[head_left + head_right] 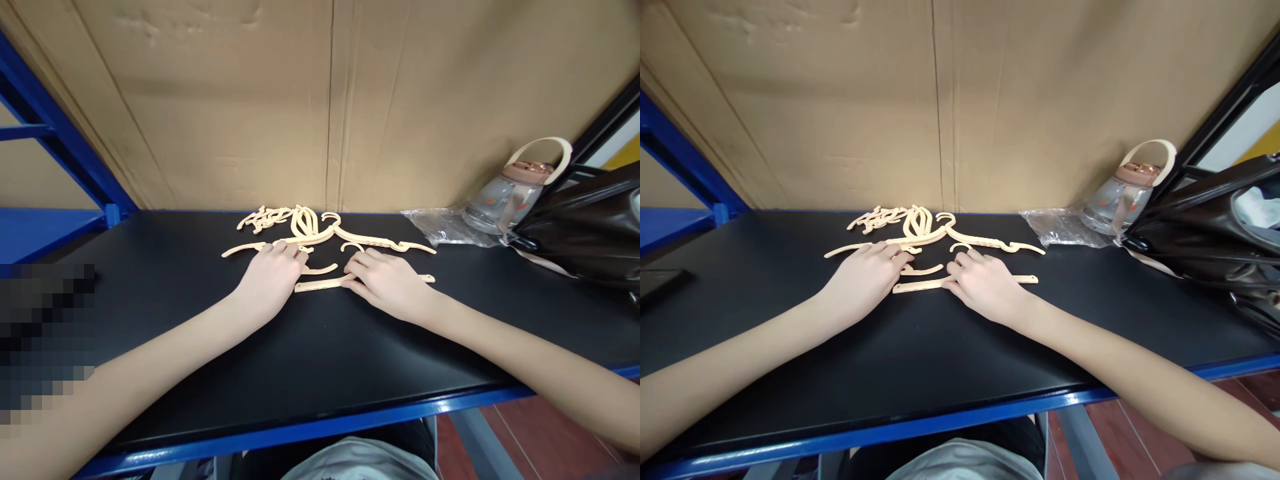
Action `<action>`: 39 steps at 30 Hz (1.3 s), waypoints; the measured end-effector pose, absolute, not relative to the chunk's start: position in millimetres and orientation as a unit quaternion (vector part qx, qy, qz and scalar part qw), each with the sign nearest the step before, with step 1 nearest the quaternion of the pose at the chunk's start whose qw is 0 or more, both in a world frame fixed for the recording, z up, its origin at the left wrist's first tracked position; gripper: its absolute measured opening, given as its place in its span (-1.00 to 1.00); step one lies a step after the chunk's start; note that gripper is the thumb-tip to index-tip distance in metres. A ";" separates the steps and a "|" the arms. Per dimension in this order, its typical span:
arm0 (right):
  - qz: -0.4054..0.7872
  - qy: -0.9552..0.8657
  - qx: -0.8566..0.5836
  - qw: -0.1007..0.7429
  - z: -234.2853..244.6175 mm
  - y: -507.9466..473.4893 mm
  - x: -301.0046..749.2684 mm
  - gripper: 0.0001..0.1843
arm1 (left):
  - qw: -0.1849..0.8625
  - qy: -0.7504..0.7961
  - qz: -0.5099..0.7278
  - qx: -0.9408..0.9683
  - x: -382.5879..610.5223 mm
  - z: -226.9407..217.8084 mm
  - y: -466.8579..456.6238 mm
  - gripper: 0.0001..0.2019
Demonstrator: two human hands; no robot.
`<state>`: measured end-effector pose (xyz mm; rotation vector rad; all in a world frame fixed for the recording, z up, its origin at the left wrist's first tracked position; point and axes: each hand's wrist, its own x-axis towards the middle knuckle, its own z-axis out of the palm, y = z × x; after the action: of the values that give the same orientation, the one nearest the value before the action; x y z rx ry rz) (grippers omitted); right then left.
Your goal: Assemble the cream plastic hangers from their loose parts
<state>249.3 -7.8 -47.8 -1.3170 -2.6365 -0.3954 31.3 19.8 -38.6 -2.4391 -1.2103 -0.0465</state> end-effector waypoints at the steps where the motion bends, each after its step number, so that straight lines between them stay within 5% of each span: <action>1: -0.132 -0.881 -0.447 0.080 -47.5 -7.9 248.9 -0.64 | 0.209 -0.434 -0.017 -0.876 31.3 -39.4 20.0 -0.72; 8: -0.126 -0.877 -0.457 0.080 -46.0 -7.9 247.2 -0.70 | 0.197 -0.454 -0.013 -0.869 34.5 -39.6 18.1 -0.78; 17: -0.119 -0.881 -0.448 0.096 -47.2 -6.3 249.7 -0.69 | 0.058 -0.523 -0.095 -0.845 43.6 -31.6 7.2 -0.82; 27: 0.101 -0.845 -0.425 0.309 -50.5 -2.3 246.9 -0.72 | -0.018 -0.372 -0.223 -0.901 42.2 -40.6 1.8 -0.83; 39: 0.090 -0.881 -0.350 0.306 -52.8 1.6 250.7 -0.79 | -0.110 -0.339 -0.244 -0.902 43.8 -45.4 1.2 -0.82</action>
<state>250.7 1.6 -52.8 -0.9252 -2.3311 0.2374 43.8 1.2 -45.4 -3.0515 -1.1470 -0.8255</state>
